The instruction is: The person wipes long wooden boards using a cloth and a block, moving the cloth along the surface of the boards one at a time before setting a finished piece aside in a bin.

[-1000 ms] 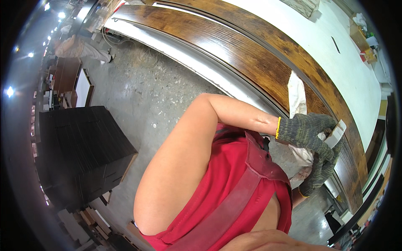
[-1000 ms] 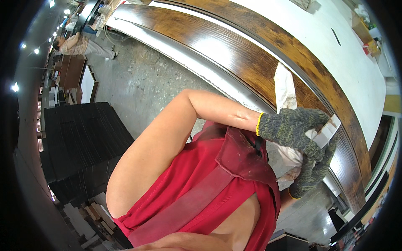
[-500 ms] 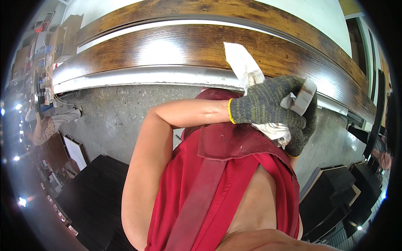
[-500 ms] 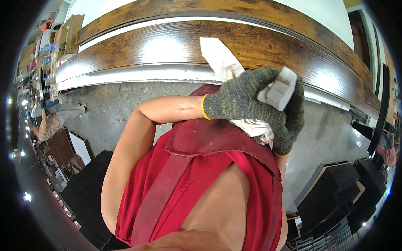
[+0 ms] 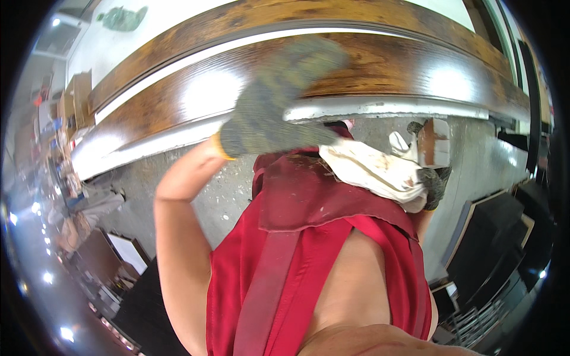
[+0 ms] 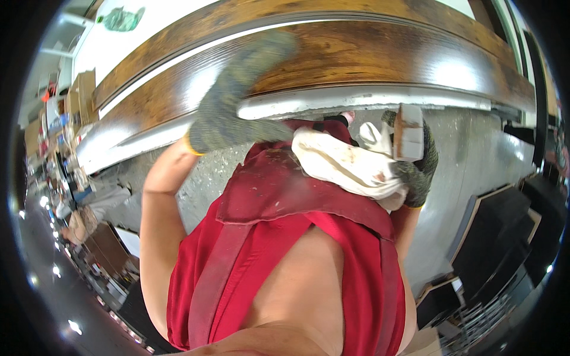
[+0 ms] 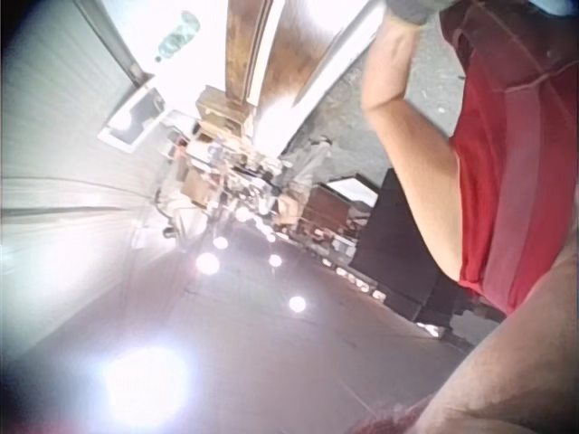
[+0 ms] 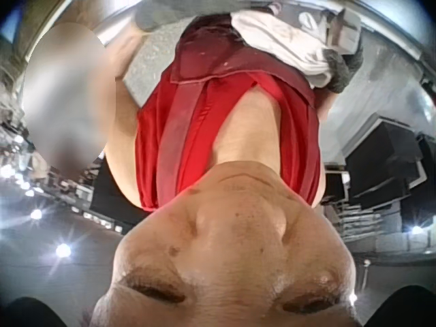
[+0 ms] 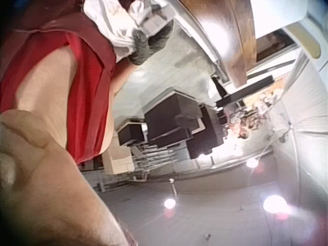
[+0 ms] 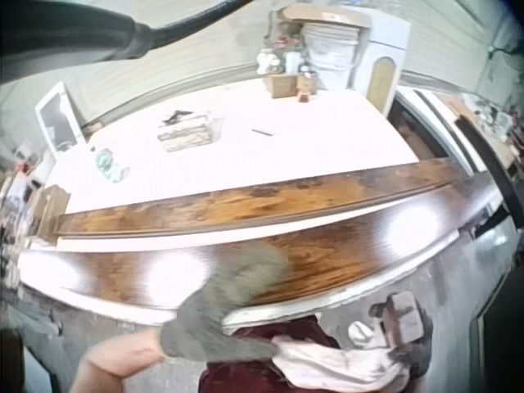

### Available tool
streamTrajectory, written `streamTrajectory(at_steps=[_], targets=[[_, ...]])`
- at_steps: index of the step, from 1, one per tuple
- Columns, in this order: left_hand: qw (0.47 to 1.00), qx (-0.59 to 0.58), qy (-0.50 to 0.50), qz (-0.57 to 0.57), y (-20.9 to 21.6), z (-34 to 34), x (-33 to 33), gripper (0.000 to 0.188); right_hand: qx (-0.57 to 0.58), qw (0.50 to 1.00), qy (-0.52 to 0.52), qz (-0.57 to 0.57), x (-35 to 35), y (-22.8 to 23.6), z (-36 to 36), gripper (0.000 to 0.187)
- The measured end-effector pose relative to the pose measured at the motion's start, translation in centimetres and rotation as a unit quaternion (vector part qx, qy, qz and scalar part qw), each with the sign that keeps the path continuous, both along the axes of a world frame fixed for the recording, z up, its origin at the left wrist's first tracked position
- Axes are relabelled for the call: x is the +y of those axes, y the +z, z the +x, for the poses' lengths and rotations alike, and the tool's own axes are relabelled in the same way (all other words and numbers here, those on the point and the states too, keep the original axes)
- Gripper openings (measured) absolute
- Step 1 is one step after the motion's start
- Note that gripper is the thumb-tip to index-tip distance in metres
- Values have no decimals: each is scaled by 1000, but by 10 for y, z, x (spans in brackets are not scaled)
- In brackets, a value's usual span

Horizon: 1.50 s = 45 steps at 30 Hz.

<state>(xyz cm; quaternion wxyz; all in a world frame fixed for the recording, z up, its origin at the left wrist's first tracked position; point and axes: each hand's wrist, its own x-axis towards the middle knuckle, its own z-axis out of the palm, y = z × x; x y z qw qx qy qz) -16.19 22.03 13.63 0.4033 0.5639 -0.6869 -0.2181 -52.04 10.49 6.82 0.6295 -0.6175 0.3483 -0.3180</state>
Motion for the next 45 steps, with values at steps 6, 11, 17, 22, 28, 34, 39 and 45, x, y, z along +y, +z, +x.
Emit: streamTrajectory(at_steps=[6,11,17,22,28,34,39,45], targets=[[930,-355,56,74,-26,51,26,106,61,996,-40,54,11,-30,-66,83],[932,-349,71,65,-21,46,15,105,61,991,-71,96,21,-54,-82,81],[936,-342,68,53,-25,39,18,102,48,988,-92,116,-1,-77,-69,78],[924,-358,43,125,-9,41,17,102,32,989,-100,105,-11,-98,-66,76],[930,-331,13,161,11,45,8,102,-7,983,-120,136,-10,-84,-40,73],[933,-258,-28,248,33,57,-3,93,-137,952,-102,253,-15,-72,-24,75],[912,-232,-45,337,58,65,-2,90,-156,944,-90,278,-11,-82,-24,66],[876,-273,-36,395,70,82,-7,73,-233,924,-80,294,-4,-80,-15,67]])
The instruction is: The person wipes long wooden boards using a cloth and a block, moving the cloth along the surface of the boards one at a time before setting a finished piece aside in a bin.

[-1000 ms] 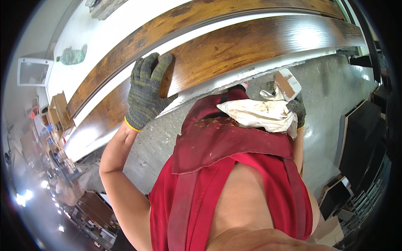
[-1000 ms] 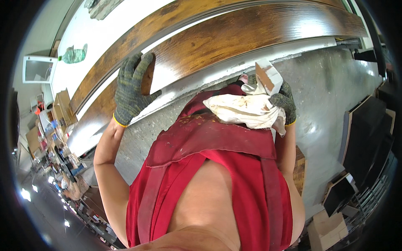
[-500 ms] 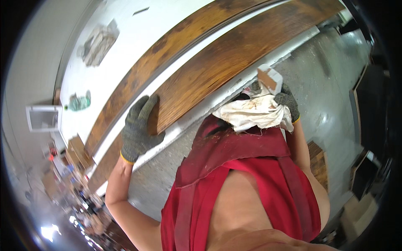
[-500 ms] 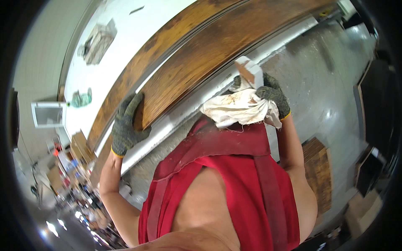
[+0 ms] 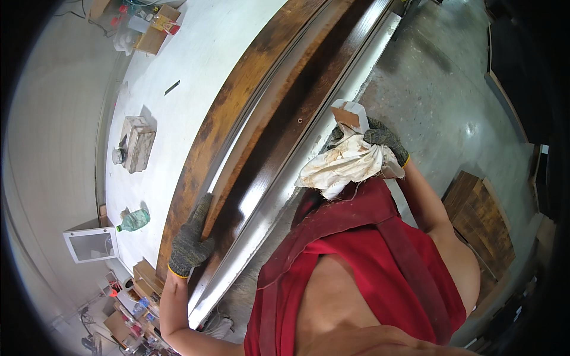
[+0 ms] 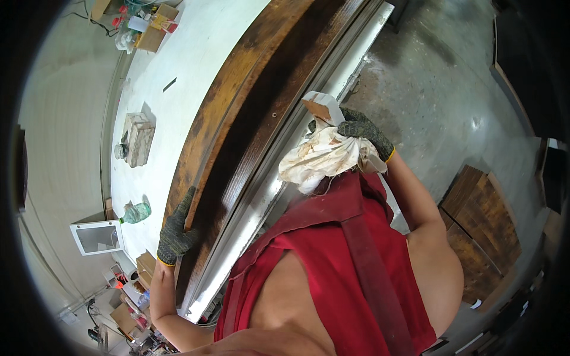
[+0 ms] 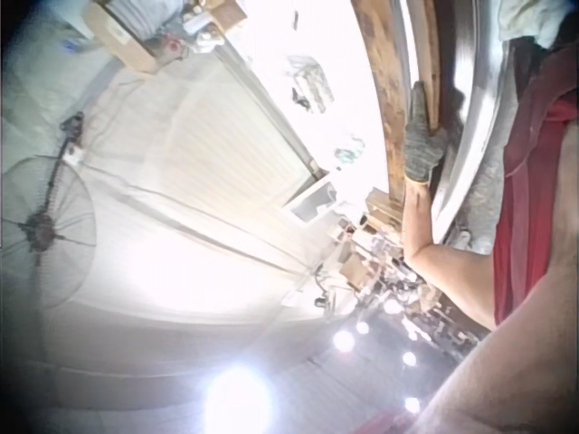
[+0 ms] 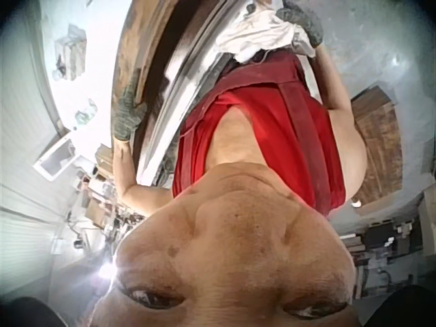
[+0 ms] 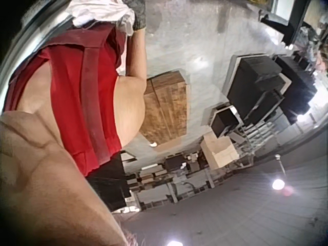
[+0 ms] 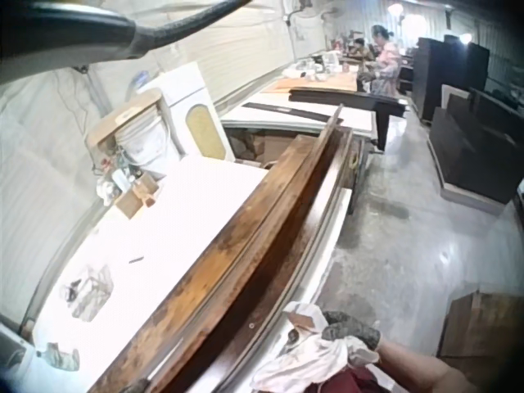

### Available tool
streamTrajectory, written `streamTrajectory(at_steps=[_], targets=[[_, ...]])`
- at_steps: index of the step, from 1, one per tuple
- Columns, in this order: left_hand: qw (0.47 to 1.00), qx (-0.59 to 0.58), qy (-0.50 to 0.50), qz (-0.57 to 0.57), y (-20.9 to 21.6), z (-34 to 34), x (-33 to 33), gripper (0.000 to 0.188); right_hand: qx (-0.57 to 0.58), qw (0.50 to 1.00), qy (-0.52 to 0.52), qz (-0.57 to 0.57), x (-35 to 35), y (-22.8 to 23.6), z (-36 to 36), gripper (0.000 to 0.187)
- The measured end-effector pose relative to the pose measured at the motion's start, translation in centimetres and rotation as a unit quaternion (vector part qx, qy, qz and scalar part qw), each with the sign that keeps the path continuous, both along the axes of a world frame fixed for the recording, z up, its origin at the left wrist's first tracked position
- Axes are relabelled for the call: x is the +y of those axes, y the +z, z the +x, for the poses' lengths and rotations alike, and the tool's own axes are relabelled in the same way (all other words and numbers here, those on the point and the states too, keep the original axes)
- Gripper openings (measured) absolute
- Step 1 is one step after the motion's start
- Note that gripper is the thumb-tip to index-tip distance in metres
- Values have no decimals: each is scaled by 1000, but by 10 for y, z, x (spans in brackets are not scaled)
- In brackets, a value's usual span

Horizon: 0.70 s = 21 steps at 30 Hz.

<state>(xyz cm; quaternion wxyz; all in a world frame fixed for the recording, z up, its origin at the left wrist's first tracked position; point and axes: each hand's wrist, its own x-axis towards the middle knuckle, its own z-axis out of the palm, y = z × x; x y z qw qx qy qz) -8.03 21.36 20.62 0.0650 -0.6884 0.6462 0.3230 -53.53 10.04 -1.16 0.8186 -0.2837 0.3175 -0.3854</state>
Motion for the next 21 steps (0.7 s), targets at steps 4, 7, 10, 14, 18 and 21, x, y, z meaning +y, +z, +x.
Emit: streamTrajectory(at_steps=[4,7,10,14,18,21], targets=[[982,59,159,-78,-13,43,4,40,-17,1000,-14,-18,1,-14,0,71],[967,144,193,-83,-10,65,-19,37,-21,1000,-3,8,3,9,5,72],[943,225,211,-127,-30,91,-37,32,24,999,-14,-16,4,18,5,71],[933,255,220,-123,-61,121,-62,30,-31,999,-23,33,11,27,6,67],[924,269,246,-119,-92,131,-87,27,17,998,-43,31,18,12,1,64],[930,278,226,-87,-118,140,-111,29,-28,996,-62,61,22,9,2,63]])
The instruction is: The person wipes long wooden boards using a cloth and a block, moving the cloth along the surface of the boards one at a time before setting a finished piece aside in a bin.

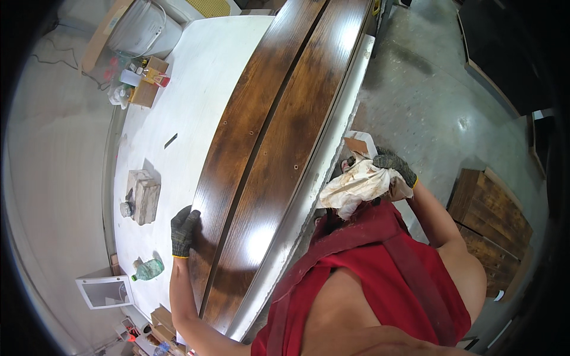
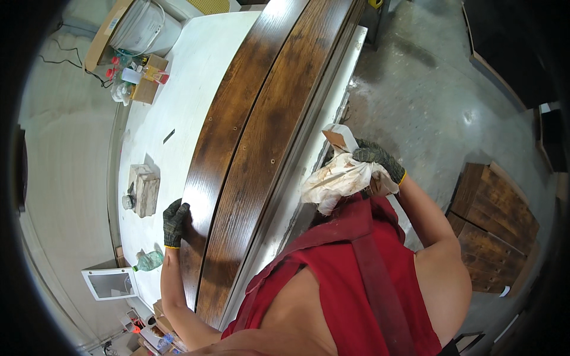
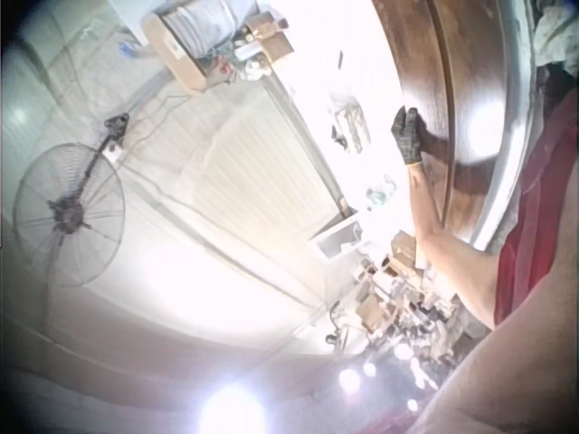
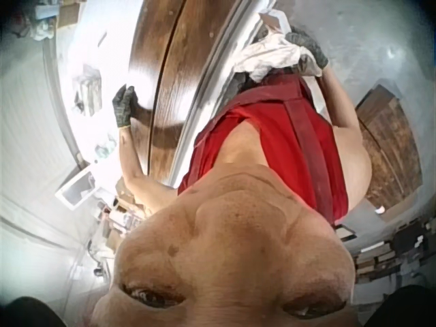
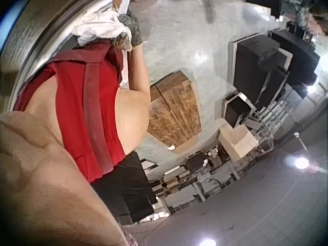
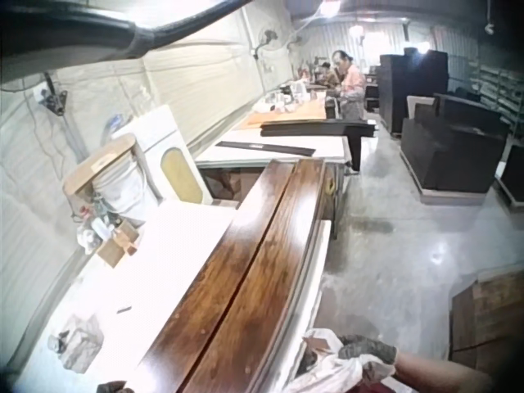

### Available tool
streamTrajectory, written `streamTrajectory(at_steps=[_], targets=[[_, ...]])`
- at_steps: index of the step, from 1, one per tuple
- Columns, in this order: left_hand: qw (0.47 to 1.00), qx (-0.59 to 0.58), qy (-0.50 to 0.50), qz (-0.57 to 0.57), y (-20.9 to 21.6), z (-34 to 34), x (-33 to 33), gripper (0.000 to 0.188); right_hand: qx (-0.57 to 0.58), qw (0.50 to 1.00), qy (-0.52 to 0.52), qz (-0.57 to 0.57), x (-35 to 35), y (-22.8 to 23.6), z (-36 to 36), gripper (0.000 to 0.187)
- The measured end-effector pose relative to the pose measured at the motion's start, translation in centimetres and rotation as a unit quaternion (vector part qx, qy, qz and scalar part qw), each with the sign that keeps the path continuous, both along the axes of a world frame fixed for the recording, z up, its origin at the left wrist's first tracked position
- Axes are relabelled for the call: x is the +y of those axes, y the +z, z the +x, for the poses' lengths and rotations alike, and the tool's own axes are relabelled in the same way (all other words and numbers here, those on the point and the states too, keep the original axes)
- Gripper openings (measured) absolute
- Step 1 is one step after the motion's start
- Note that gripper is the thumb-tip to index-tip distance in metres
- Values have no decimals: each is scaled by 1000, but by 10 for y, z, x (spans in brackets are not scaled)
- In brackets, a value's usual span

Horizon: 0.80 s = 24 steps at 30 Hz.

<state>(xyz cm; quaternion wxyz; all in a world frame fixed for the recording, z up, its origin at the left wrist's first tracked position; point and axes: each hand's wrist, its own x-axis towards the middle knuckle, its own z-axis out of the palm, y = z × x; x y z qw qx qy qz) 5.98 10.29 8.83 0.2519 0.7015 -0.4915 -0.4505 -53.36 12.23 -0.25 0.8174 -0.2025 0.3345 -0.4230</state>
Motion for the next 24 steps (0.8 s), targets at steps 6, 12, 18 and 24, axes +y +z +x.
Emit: streamTrajectory(at_steps=[6,12,18,24], targets=[[999,5,-33,5,-52,17,-34,28,86,996,-7,4,6,15,3,62],[995,-17,-87,39,-96,26,-63,34,87,996,-19,-9,29,-83,-36,38],[997,-9,-42,-61,-100,1,-74,43,256,943,46,-207,45,-118,-66,43],[881,-370,-32,-294,-98,-22,-23,80,347,923,24,-166,24,-115,-57,46]])
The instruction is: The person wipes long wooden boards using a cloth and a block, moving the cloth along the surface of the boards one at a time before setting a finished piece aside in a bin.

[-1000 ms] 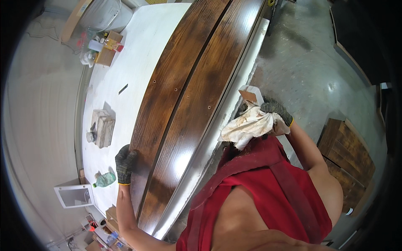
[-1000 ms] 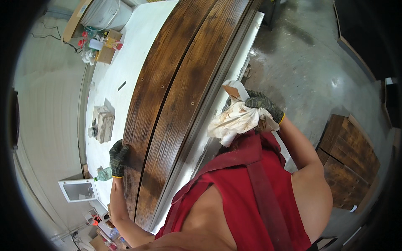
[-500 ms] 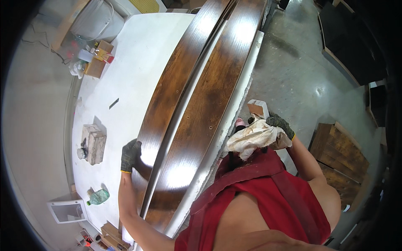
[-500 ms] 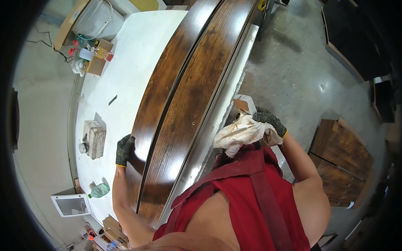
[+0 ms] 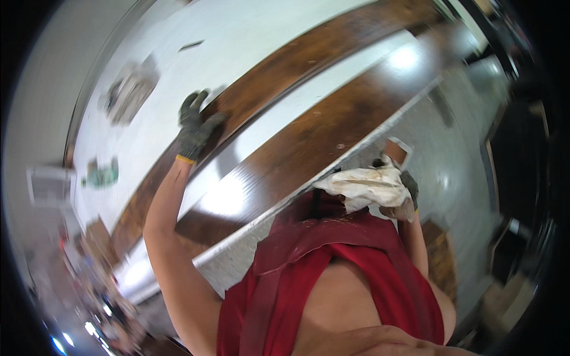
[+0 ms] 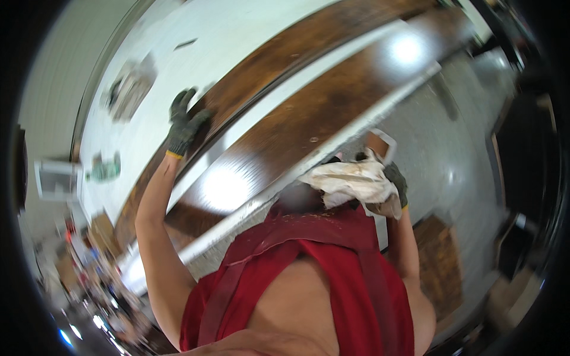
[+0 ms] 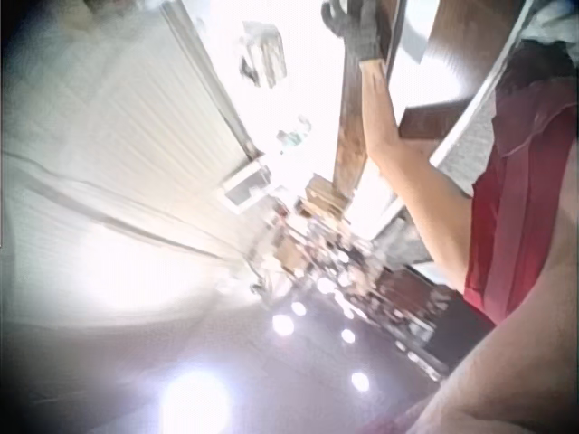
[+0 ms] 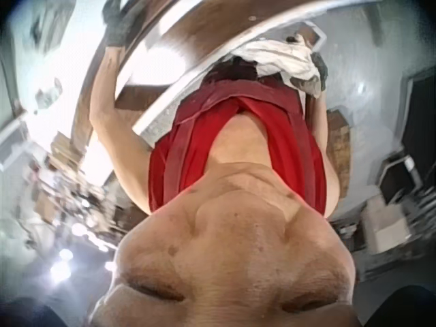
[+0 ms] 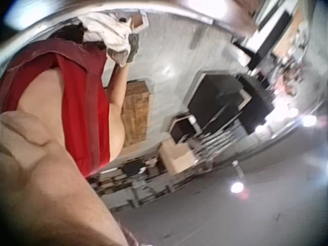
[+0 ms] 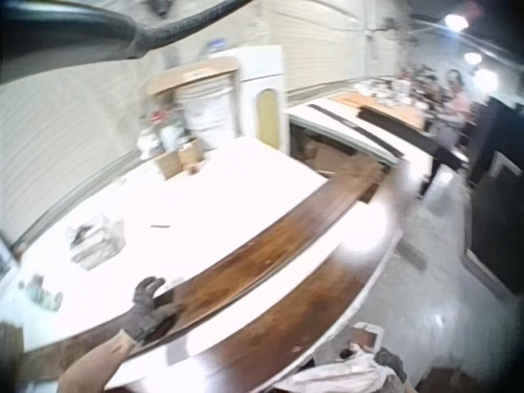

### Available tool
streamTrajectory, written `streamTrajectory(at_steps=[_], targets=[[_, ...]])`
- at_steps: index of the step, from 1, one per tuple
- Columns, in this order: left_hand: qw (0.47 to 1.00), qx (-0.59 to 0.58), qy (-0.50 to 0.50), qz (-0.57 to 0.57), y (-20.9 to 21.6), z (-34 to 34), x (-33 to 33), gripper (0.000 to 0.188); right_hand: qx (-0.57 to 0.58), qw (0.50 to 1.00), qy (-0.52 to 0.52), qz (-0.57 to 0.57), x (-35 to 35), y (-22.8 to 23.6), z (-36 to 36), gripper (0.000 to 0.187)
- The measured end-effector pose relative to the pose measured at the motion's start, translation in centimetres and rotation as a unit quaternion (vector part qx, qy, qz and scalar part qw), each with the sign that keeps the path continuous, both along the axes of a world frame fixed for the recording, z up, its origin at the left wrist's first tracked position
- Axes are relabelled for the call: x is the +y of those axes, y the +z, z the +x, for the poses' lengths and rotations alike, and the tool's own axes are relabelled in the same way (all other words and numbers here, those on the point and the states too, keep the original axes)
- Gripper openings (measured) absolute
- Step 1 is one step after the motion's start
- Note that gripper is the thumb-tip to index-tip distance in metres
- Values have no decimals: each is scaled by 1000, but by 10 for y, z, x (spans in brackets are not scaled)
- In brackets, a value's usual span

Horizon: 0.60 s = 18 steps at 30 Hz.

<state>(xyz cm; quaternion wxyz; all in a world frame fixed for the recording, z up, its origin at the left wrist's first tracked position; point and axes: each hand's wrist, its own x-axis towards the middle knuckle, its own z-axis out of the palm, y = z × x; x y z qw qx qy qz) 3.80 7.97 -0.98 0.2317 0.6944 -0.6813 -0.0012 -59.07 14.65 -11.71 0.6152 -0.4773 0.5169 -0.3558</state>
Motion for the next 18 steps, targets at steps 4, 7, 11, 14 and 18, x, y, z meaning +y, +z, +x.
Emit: streamTrajectory(at_steps=[4,7,11,14,18], targets=[[975,-52,-93,196,43,-27,17,131,116,993,12,-24,-25,38,12,46],[970,-121,-66,198,49,-36,18,123,159,985,40,-51,-62,56,20,46],[957,-117,-74,254,48,-34,27,118,197,973,92,-75,-88,68,26,46],[955,-97,-73,271,46,-33,13,118,215,966,114,-86,-120,76,25,46],[953,-84,-83,280,39,-30,10,117,233,959,132,-90,-129,80,25,46]])
